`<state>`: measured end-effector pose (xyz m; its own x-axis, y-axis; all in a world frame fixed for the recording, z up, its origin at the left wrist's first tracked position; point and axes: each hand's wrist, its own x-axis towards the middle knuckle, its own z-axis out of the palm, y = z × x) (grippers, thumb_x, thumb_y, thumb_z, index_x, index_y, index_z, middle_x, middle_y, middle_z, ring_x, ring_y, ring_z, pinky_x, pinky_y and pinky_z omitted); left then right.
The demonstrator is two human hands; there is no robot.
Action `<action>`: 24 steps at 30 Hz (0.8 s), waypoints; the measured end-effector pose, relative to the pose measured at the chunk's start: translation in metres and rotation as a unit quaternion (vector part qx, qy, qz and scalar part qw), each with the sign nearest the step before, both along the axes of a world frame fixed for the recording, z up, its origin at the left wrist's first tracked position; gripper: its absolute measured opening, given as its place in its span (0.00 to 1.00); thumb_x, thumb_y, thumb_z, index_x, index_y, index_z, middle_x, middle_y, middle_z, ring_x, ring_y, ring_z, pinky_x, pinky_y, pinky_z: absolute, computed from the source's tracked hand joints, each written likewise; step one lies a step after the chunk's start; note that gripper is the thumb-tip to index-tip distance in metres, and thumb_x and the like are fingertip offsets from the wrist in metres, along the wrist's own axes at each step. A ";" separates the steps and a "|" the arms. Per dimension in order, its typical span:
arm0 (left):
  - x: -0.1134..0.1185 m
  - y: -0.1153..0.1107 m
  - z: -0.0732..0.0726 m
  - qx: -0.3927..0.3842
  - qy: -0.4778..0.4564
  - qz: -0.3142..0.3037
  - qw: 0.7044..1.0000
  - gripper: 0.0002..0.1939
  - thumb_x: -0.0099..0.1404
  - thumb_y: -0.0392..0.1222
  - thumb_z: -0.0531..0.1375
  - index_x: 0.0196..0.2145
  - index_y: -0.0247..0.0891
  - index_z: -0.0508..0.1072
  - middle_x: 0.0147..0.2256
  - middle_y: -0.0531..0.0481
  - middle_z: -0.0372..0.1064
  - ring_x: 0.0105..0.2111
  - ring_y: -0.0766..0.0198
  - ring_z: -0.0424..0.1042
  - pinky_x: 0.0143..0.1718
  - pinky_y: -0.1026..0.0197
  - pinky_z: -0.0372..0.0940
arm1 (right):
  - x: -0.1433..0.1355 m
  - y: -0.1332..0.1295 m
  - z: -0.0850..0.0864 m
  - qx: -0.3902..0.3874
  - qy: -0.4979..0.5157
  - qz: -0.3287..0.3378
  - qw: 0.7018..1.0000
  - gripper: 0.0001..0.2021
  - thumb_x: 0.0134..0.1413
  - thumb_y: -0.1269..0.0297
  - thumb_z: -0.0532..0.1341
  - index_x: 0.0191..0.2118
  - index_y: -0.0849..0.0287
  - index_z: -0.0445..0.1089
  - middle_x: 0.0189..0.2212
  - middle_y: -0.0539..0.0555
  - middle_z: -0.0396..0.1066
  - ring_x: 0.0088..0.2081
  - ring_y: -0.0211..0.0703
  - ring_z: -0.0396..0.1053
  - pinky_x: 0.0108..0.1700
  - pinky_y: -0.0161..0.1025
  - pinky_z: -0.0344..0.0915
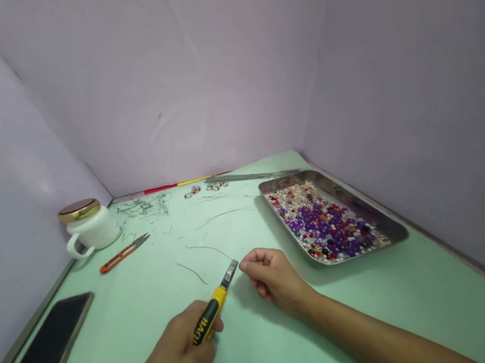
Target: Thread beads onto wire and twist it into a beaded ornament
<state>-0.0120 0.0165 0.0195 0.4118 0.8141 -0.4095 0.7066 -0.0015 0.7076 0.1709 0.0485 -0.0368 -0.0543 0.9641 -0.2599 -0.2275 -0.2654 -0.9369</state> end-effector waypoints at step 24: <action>-0.012 -0.005 -0.011 0.078 -0.013 -0.031 0.996 0.21 0.59 0.39 0.50 0.52 0.45 0.58 0.50 0.51 0.60 0.49 0.58 0.58 0.48 0.63 0.54 | 0.006 0.007 -0.007 0.035 0.125 -0.022 0.991 0.17 0.43 0.51 0.61 0.25 0.65 0.67 0.18 0.50 0.66 0.17 0.31 0.63 0.20 0.29 0.62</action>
